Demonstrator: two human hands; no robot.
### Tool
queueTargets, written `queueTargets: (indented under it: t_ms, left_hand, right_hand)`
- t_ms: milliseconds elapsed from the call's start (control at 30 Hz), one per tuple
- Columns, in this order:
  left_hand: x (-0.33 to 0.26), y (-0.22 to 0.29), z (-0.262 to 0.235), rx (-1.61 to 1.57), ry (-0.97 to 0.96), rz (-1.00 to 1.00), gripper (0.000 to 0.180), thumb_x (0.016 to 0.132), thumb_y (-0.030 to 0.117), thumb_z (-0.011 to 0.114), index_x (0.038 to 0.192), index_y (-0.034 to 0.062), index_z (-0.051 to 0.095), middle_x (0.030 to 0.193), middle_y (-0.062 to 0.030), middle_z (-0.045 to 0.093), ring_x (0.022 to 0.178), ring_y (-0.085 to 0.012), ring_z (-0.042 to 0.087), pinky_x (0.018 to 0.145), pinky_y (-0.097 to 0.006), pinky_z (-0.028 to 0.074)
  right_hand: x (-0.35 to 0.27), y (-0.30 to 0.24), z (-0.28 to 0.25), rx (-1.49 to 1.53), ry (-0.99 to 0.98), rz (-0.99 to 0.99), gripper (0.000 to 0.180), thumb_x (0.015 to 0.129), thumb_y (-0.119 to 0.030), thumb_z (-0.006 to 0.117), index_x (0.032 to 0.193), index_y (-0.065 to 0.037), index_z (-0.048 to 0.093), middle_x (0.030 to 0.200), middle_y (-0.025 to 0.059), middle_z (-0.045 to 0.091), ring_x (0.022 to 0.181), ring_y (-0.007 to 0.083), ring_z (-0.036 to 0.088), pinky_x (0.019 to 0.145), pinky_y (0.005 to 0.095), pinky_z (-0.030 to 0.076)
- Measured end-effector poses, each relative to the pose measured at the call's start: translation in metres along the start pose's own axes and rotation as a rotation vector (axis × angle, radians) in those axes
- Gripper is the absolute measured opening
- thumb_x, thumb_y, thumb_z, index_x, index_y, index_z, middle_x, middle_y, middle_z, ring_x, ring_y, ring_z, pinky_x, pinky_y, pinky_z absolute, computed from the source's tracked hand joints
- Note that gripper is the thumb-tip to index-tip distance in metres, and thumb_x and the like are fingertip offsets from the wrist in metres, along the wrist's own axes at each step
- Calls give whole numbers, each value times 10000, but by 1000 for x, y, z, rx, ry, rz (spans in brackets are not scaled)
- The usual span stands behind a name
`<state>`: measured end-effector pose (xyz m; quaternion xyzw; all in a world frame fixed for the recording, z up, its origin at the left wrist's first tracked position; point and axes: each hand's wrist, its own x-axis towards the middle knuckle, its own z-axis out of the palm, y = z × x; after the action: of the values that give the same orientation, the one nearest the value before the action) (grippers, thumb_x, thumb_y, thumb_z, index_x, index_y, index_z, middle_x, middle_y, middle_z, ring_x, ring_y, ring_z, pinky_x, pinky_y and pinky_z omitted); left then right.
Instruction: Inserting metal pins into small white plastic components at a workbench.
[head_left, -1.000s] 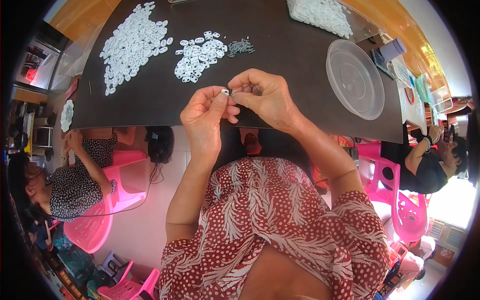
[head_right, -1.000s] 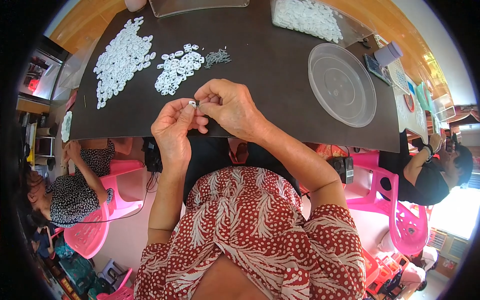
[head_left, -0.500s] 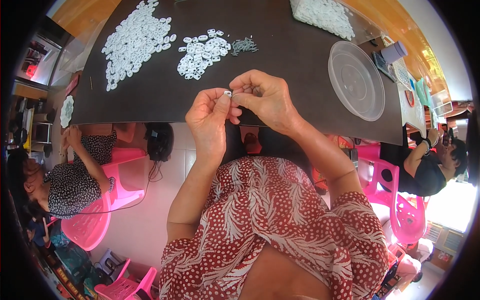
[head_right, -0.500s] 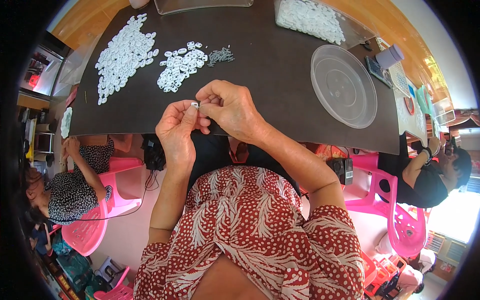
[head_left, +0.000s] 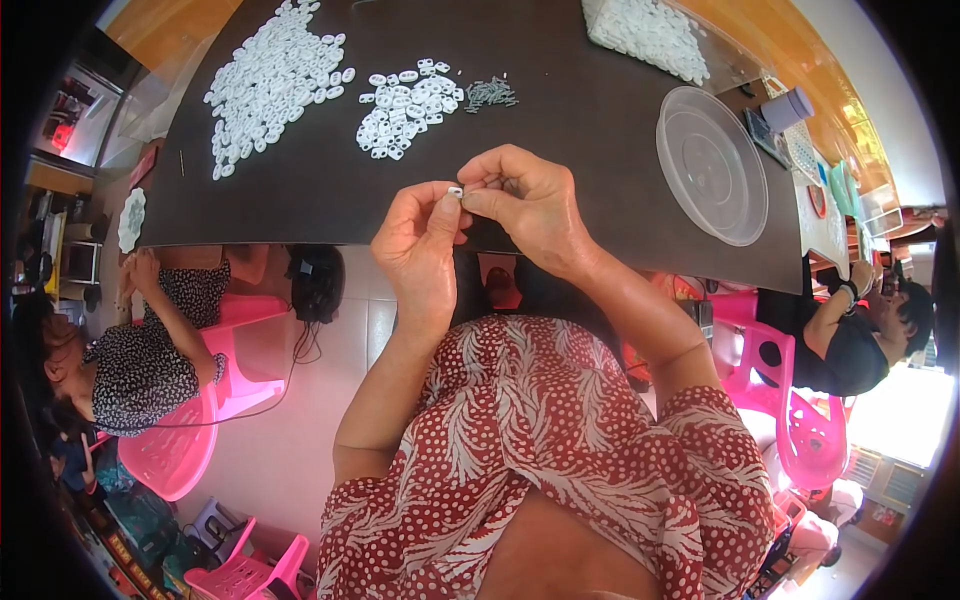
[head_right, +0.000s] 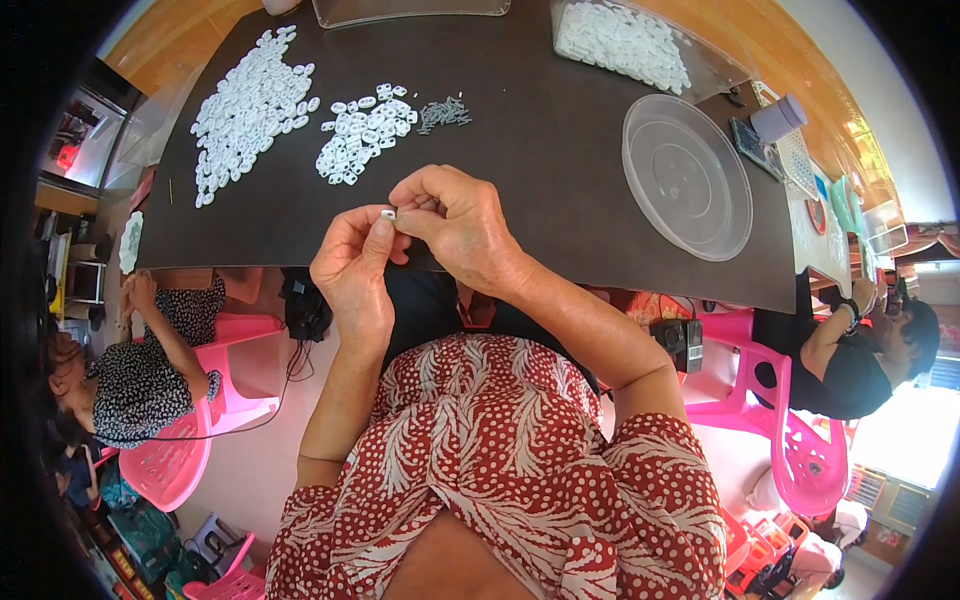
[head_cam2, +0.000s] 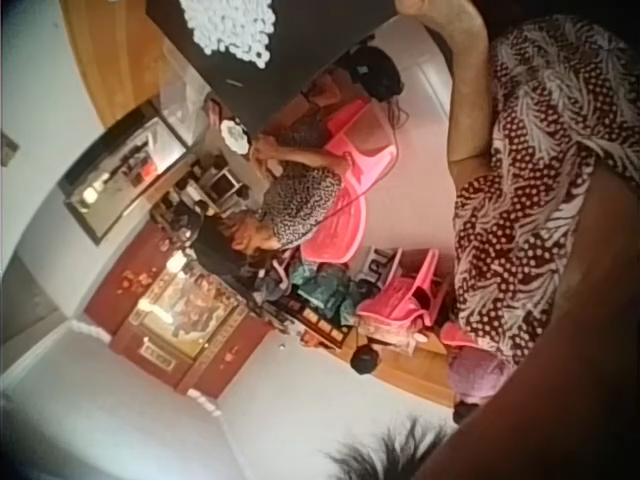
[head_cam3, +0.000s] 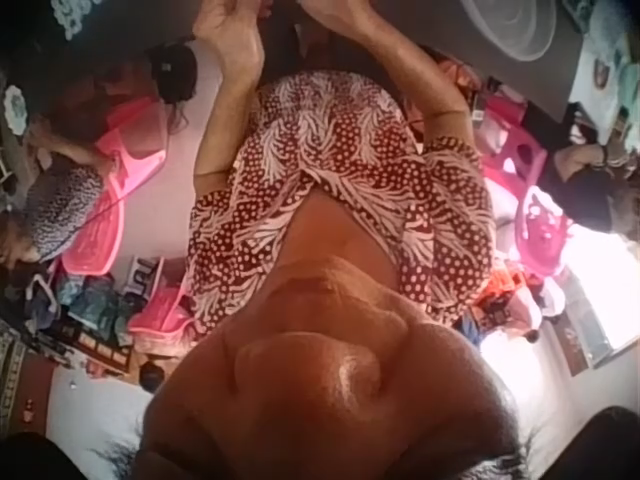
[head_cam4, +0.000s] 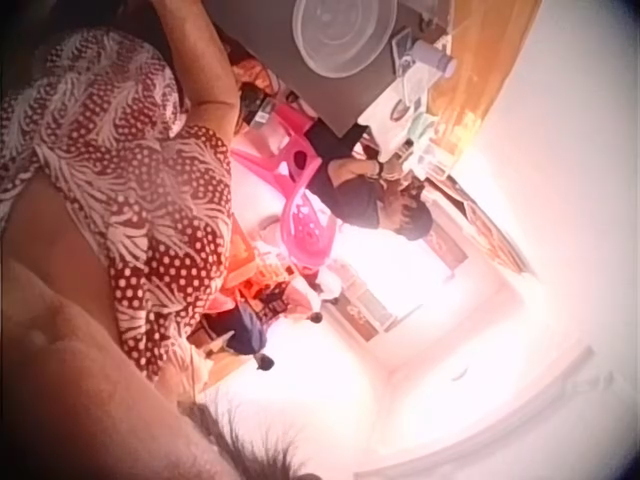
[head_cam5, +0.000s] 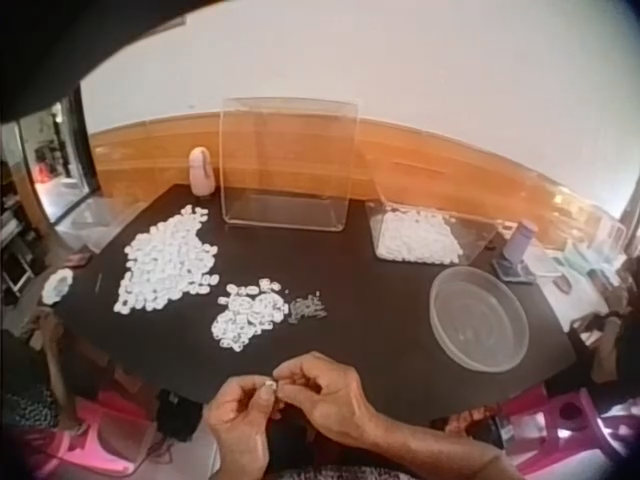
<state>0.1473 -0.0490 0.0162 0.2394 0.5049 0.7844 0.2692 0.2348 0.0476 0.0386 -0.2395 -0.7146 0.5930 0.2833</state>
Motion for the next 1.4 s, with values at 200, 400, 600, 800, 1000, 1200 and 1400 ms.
queueTargets:
  t_ms: [200,400,600,800,1000,1200,1400]
  left_hand:
    - [-1,2,-3,15,17,8,85,868,23,616,934,-30,628,793,-33,615,629,-73,547,542,-200,453]
    - [-3,-7,-7,160,9,165,91,866,10,612,946,-32,626,803,-35,615,635,-65,544,546,-197,456]
    - [5,-2,-8,260,21,159,83,868,12,611,937,-30,628,792,-42,615,617,-67,546,540,-199,457]
    - [13,2,-11,-99,70,-63,95,867,7,605,939,-53,615,765,-62,618,603,-104,569,523,-223,472]
    - [16,1,-11,-89,70,-60,111,863,-6,601,959,-61,613,782,-69,617,607,-114,574,526,-230,480]
    - [16,0,-10,-53,68,-49,139,862,-27,588,996,-49,616,777,-52,606,617,-99,561,535,-221,473]
    - [17,-5,-12,-79,43,-43,173,878,5,587,1050,-7,609,806,-15,597,668,-64,538,573,-193,444]
  right_hand:
    - [0,-3,3,-58,15,-3,128,807,11,647,932,18,620,842,30,628,756,67,569,681,217,485]
    - [1,-4,5,-123,-2,-23,123,800,11,635,922,22,626,825,28,631,753,67,567,687,219,484]
    - [10,-4,7,-74,-19,7,120,805,11,624,924,31,624,831,39,642,762,80,586,698,227,492]
    - [18,-6,2,-24,-65,28,140,824,-11,633,956,37,626,844,58,650,764,90,601,721,237,497]
    - [20,1,7,8,-24,20,89,787,-5,623,864,41,623,756,62,654,697,80,598,643,244,487]
    - [21,7,13,-194,12,-81,67,785,-54,616,799,7,594,744,94,607,710,197,594,649,324,468]
    - [22,-5,19,-360,32,-189,78,797,-74,597,760,-10,575,734,106,584,746,281,564,676,378,451]
